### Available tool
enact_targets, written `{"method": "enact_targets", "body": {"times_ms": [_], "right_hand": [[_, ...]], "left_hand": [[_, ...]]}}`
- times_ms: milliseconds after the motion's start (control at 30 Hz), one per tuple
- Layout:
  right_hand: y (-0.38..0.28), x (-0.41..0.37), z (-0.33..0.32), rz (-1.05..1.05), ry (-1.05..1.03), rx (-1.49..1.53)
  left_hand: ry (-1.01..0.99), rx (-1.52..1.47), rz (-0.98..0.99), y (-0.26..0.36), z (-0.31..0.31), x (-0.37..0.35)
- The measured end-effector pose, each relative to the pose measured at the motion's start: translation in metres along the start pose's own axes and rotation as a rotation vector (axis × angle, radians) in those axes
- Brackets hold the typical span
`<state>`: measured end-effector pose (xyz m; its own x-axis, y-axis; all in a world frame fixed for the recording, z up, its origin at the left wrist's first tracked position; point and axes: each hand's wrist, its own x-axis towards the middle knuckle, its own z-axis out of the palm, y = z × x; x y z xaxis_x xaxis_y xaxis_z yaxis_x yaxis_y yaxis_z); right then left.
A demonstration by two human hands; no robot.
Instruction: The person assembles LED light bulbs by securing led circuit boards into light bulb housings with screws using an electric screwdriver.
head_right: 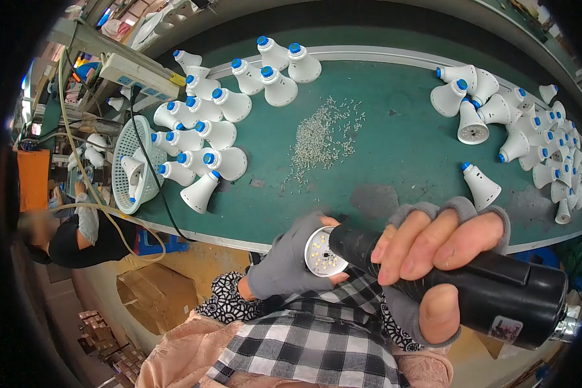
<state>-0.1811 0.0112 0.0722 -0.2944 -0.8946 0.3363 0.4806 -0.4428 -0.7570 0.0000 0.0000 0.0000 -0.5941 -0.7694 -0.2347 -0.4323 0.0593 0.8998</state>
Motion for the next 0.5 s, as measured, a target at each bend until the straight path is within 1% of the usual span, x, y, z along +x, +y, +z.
{"method": "enact_targets", "body": {"times_ms": [67, 100, 167, 200, 233, 300, 400, 500], "right_hand": [[0.0, 0.003, 0.004, 0.008, 0.04, -0.017], [0.0, 0.005, 0.0, -0.009, 0.054, 0.017], [0.003, 0.016, -0.011, -0.078, 0.061, 0.089], [0.002, 0.024, -0.021, -0.116, 0.117, 0.115], [0.007, 0.035, -0.027, -0.205, 0.142, 0.12], [0.023, 0.06, -0.042, -0.33, 0.266, 0.057], [0.063, 0.098, -0.05, -0.366, 0.488, -0.148], [0.099, 0.122, -0.054, -0.385, 0.543, -0.212]], "left_hand": [[0.009, -0.037, 0.0, 0.002, -0.002, 0.0], [0.007, -0.086, -0.038, 0.005, -0.001, -0.002], [0.014, -0.167, -0.079, 0.009, -0.007, -0.004], [0.047, -0.235, -0.031, -0.003, -0.007, -0.003], [0.052, -0.313, -0.064, -0.009, -0.011, -0.005], [0.09, -0.598, -0.077, -0.019, -0.014, -0.005], [0.123, -0.669, -0.125, -0.011, -0.017, -0.003], [0.079, -0.641, -0.081, -0.011, -0.014, 0.002]]}}
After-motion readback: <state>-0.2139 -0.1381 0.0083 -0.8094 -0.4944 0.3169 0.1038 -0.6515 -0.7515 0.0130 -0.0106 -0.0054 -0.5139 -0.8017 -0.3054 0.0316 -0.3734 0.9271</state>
